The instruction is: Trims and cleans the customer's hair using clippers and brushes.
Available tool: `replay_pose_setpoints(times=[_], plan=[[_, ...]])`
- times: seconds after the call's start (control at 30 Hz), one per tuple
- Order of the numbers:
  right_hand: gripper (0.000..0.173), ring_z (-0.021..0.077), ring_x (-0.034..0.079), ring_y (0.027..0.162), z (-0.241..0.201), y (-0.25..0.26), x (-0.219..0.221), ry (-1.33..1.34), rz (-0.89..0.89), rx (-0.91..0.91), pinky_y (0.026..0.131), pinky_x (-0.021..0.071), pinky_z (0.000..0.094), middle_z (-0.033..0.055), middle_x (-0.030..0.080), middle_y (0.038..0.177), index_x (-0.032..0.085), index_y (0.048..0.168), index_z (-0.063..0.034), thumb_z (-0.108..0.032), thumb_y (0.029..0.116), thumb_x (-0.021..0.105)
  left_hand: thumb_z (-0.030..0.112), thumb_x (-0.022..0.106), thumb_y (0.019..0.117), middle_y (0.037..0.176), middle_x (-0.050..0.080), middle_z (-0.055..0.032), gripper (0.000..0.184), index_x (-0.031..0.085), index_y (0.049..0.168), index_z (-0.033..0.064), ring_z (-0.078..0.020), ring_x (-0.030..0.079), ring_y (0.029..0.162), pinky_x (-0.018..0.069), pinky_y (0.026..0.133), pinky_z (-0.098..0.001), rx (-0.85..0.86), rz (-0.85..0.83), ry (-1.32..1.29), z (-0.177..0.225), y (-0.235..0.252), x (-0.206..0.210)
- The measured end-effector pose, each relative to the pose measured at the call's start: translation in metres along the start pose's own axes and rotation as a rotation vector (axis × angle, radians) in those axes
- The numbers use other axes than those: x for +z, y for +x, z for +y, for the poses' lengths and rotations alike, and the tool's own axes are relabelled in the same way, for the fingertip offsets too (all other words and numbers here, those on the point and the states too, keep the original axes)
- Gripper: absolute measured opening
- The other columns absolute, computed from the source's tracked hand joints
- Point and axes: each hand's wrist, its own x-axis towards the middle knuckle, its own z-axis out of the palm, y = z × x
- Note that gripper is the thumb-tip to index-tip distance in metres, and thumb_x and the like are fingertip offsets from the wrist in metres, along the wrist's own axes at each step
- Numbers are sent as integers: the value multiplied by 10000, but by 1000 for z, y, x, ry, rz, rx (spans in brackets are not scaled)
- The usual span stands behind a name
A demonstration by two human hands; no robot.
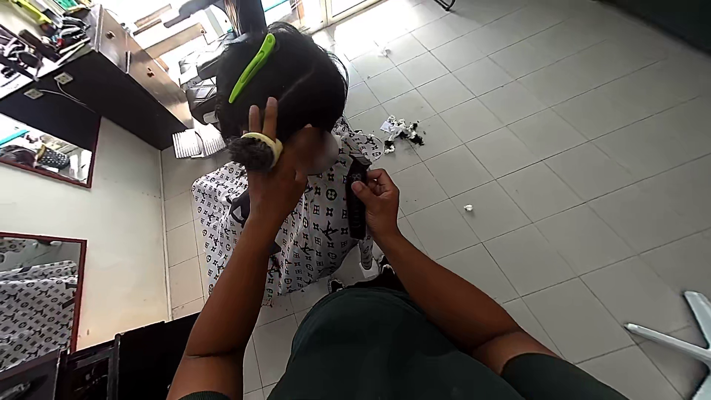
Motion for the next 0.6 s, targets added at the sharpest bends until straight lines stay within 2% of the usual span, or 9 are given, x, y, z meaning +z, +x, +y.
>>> replay_pose_setpoints(times=[0.07,0.23,0.3,0.37,0.47,0.6], plan=[[231,43,678,713,-4,6,12,-12,-82,-2,649,594,240,-42,687,838,580,1077,-129,-100,897,723,170,635,954,1684,201,-231,432,672,1369,282,-484,95,1557,90,1218,-700,-30,-68,30,3,-8,7],[317,-9,654,740,-1,18,23,-98,-268,-113,649,560,172,-33,682,884,552,1097,-110,-99,862,764,133,638,935,1678,237,-212,435,691,1347,262,-454,122,1562,165,1220,-635,-161,-87,64,13,-32,13],[302,-1,656,745,1,22,29,-110,-273,-98,656,558,169,-22,685,886,553,1089,-102,-112,871,762,111,651,917,1686,203,-221,457,691,1341,276,-448,126,1563,200,1203,-644,-229,-107,72,18,-37,12],[269,0,681,777,5,30,39,-48,-236,-101,717,578,189,-40,704,875,560,1047,-80,-63,855,748,95,663,890,1694,169,-220,531,665,1379,303,-460,119,1561,220,1180,-671,-271,-132,85,19,-40,12],[231,6,683,746,10,37,49,28,-208,-71,702,579,192,-44,698,828,538,1014,-81,-37,873,717,104,657,908,1707,152,-187,580,616,1425,362,-442,134,1563,249,1171,-659,-305,-138,113,19,-44,16],[242,25,689,727,13,41,58,66,-172,-50,686,587,207,-20,705,815,539,1011,-65,-23,868,729,66,670,871,1704,165,-185,676,567,1473,357,-432,124,1567,213,1172,-663,-308,-155,164,20,-45,18]])
